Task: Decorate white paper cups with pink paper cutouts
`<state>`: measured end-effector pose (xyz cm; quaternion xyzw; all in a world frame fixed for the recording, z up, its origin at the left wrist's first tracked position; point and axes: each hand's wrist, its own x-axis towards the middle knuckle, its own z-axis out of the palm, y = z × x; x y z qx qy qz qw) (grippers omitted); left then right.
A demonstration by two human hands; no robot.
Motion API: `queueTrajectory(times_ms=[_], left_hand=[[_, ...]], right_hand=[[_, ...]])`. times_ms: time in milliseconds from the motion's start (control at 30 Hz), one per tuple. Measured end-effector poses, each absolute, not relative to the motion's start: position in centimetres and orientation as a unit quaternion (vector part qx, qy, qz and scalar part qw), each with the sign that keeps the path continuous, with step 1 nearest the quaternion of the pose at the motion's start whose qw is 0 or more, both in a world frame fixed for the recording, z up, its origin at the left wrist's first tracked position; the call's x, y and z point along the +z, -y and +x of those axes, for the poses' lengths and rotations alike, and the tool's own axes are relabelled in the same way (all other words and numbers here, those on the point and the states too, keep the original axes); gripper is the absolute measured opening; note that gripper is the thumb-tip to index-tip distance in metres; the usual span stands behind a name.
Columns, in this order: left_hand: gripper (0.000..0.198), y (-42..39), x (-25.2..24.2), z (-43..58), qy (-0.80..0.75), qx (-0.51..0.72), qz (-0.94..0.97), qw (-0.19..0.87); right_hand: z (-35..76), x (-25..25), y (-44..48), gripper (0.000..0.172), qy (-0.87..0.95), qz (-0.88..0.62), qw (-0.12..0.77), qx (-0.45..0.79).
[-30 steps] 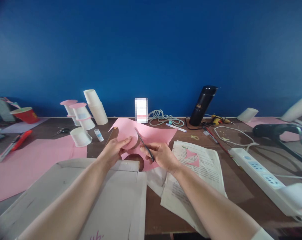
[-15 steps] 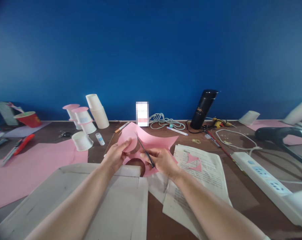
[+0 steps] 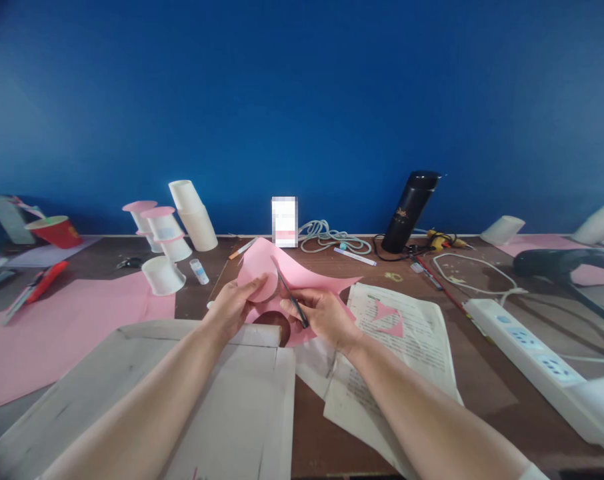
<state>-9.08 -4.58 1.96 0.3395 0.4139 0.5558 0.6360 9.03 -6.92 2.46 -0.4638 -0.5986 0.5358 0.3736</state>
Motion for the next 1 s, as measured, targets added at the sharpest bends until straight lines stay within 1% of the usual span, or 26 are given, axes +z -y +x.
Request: queueTrajectory(times_ms=[167,333,567,1000], left_hand=[[0.048,4.67,2.04,-8.88,-0.419,0.551,0.351,0.631],[0.051,4.60,2.11,-9.14,-0.422,0.540,0.352,0.637],[0.046,4.70,2.33,-9.26,-0.422,0.545,0.346,0.636],[0.045,4.64,2.56,-9.37,-0.423,0.543,0.340,0.641]], right_hand=[[9.01,2.48,6.89,0.044,0.581,-0.458,0.388,0.549],[9.16,2.51,6.86,0.042,0.597,-0.458,0.386,0.534],[9.24,2.20,6.79,0.043,0.598,-0.459,0.388,0.531],[9.30,2.61,6.84,0.040,0.609,-0.459,0.374,0.528]])
